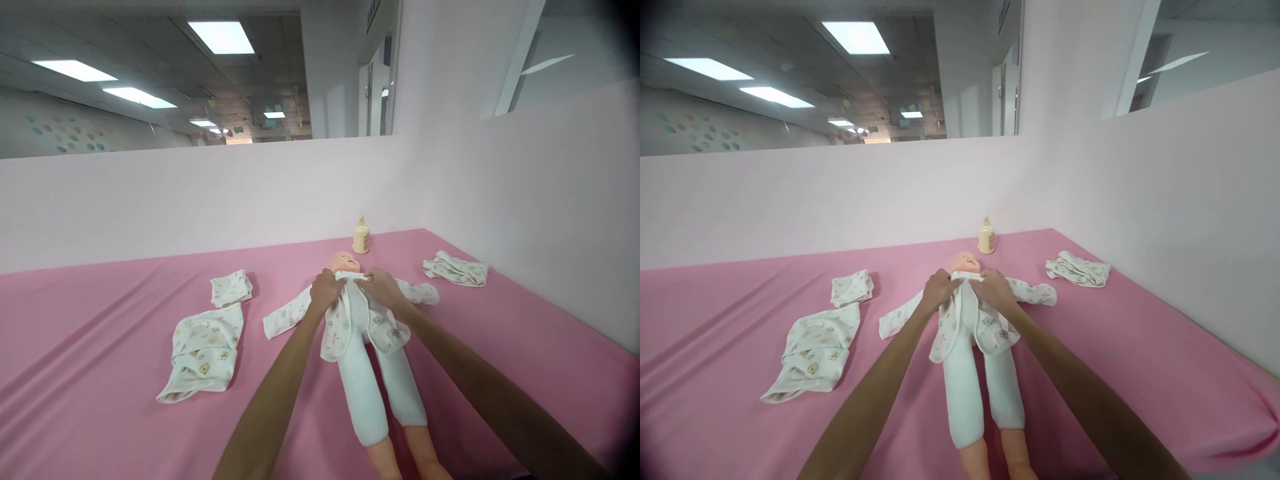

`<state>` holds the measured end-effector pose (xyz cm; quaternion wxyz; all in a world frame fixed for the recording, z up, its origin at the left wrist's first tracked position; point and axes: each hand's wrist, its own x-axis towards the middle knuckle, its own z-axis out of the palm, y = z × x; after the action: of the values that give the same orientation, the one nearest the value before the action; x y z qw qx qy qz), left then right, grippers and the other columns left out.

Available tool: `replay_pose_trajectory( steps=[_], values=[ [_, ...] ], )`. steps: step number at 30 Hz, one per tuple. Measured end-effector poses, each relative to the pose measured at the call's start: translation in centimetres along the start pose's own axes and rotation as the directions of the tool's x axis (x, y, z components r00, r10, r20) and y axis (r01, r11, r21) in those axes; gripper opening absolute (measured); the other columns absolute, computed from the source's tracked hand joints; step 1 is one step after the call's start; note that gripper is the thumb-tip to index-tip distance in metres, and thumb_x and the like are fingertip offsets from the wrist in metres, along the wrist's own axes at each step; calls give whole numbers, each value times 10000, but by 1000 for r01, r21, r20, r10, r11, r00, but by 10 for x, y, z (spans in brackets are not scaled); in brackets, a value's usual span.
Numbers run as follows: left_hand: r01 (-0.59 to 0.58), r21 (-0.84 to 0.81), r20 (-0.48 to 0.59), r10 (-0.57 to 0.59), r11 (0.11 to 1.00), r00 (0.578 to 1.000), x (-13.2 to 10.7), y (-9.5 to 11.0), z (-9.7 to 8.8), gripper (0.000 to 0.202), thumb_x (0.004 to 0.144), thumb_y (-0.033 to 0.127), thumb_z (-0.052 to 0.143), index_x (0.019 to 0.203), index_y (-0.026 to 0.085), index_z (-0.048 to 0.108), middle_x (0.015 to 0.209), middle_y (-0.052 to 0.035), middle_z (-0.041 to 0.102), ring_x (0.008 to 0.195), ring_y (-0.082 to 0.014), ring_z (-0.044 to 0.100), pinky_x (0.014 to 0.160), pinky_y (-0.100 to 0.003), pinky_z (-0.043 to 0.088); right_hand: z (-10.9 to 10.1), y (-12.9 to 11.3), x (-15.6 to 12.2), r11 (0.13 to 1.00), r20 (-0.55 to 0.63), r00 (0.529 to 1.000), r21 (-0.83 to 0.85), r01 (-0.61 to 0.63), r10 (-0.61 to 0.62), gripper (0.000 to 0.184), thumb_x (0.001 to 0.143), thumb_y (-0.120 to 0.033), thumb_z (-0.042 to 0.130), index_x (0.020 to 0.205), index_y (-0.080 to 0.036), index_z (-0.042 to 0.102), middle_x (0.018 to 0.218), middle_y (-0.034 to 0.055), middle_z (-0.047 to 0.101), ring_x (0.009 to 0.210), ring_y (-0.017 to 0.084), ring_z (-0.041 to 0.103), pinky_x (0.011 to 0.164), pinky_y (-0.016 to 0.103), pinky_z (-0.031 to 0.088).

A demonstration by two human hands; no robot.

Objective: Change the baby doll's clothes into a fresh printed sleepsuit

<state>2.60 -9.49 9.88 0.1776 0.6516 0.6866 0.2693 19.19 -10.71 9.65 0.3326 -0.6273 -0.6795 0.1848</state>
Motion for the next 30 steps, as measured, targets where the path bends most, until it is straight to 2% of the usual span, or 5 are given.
replay_pose_trajectory(
  steps=[7, 11, 19, 25, 30],
  values=[
    [-49, 59, -77, 54, 997, 996, 7, -1, 1, 136, 877, 296, 435, 782, 201, 454, 927, -77, 634, 860, -230, 588, 638, -285, 293, 13, -23, 14, 957, 78, 997, -290, 28, -6, 167, 813, -297, 514, 870, -170, 605, 1000, 113, 657, 850, 241, 613, 640, 293, 353],
    [-72, 21, -122, 74, 997, 990, 13, -2, 3, 150, 891, 241, 414, 748, 203, 438, 894, -63, 647, 836, -213, 581, 644, -285, 308, 14, -18, 21, 952, 61, 998, -302, 45, -28, 113, 801, -190, 475, 820, -165, 583, 922, 122, 647, 826, 235, 587, 630, 291, 326],
    [-157, -161, -256, 113, 974, 960, 17, -2, 12, 185, 936, 240, 395, 814, 192, 526, 924, -63, 657, 874, -200, 572, 734, -294, 374, -3, -8, 32, 998, 86, 996, -57, 27, -22, 239, 756, -127, 443, 541, -205, 374, 556, -2, 430, 551, 122, 426, 518, 255, 254],
    [-174, -159, -377, 103, 972, 921, 14, 1, 11, 203, 924, 164, 361, 913, 181, 563, 1073, -98, 642, 987, -215, 571, 832, -319, 401, -11, -2, 33, 987, 80, 996, 157, -40, 28, 288, 721, -158, 461, 540, -215, 245, 511, -44, 294, 480, 90, 372, 473, 229, 266],
    [-169, -206, -311, 99, 964, 945, 13, 2, 8, 188, 911, 188, 384, 890, 185, 571, 1032, -79, 662, 978, -207, 578, 821, -299, 399, -22, -2, 30, 943, 184, 980, 309, -125, 70, 292, 690, -190, 533, 522, -214, 295, 493, -43, 342, 469, 96, 393, 455, 237, 295]
  ],
)
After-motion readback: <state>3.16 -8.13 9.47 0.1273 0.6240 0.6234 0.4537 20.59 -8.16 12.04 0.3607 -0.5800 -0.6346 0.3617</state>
